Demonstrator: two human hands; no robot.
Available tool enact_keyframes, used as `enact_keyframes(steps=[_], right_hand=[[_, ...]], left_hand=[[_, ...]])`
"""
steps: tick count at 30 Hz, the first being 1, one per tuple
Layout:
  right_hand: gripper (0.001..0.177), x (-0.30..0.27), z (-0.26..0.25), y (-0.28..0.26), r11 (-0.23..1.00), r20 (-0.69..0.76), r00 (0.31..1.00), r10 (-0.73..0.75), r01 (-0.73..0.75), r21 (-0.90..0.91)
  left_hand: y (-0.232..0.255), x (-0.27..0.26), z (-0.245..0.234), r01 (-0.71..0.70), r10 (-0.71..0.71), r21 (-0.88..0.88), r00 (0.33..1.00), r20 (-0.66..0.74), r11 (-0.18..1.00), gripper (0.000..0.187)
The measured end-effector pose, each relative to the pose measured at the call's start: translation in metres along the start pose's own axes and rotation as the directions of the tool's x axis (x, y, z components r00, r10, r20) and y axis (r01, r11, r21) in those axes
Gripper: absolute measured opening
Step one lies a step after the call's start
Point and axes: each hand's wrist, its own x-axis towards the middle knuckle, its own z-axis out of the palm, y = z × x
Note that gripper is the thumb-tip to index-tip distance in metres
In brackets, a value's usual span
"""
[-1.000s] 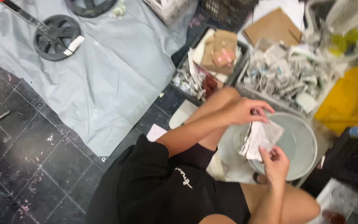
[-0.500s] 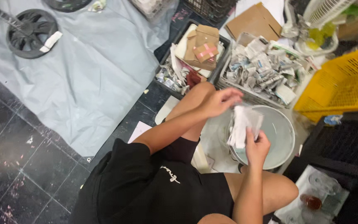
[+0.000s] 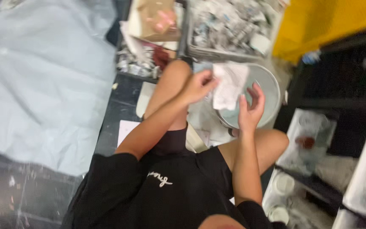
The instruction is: The person sits and repeatedly wraps small ceramic cups and saucers with newspaper. They fold the paper around each item, place the wrapped bundle into a white bucket, and continue with additional items from a nearby shelf.
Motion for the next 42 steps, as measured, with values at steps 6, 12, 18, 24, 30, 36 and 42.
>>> enact_keyframes(steps=[6, 12, 18, 24, 30, 36, 42], right_hand=[[0.064, -0.017, 0.011, -0.036, 0.969, -0.153, 0.959, -0.238, 0.225, -0.098], [0.054, -0.018, 0.005, -0.024, 0.992, -0.156, 0.980, -0.125, 0.126, -0.005], [0.027, -0.019, -0.019, -0.011, 0.978, 0.078, 0.983, 0.167, -0.175, 0.114], [0.014, -0.040, -0.026, -0.005, 0.970, 0.033, 0.982, 0.187, -0.180, -0.165], [0.014, -0.037, -0.023, 0.001, 0.973, -0.005, 0.974, 0.226, -0.226, 0.043], [0.012, -0.035, -0.023, -0.004, 0.964, 0.015, 0.974, 0.227, -0.227, 0.140], [0.013, -0.023, -0.011, -0.017, 0.974, -0.025, 0.990, 0.137, -0.130, 0.185]], left_hand=[[0.043, 0.000, -0.004, 0.003, -0.001, -0.075, 0.999, 0.032, 0.997, 0.016], [0.043, -0.009, 0.001, 0.077, -0.076, -0.009, 0.995, 0.066, 0.997, 0.015], [0.043, -0.007, 0.020, 0.151, -0.102, -0.147, 0.950, 0.297, 0.978, 0.023], [0.063, -0.011, 0.019, -0.076, 0.053, 0.038, 0.904, 0.424, 0.996, 0.032], [0.062, -0.012, 0.025, -0.081, 0.060, 0.057, 0.948, 0.313, 0.995, 0.041], [0.061, -0.010, 0.011, -0.045, 0.059, -0.047, 0.935, 0.349, 0.998, 0.036], [0.067, -0.005, 0.017, -0.165, 0.128, 0.086, 0.935, 0.329, 0.983, 0.028]])
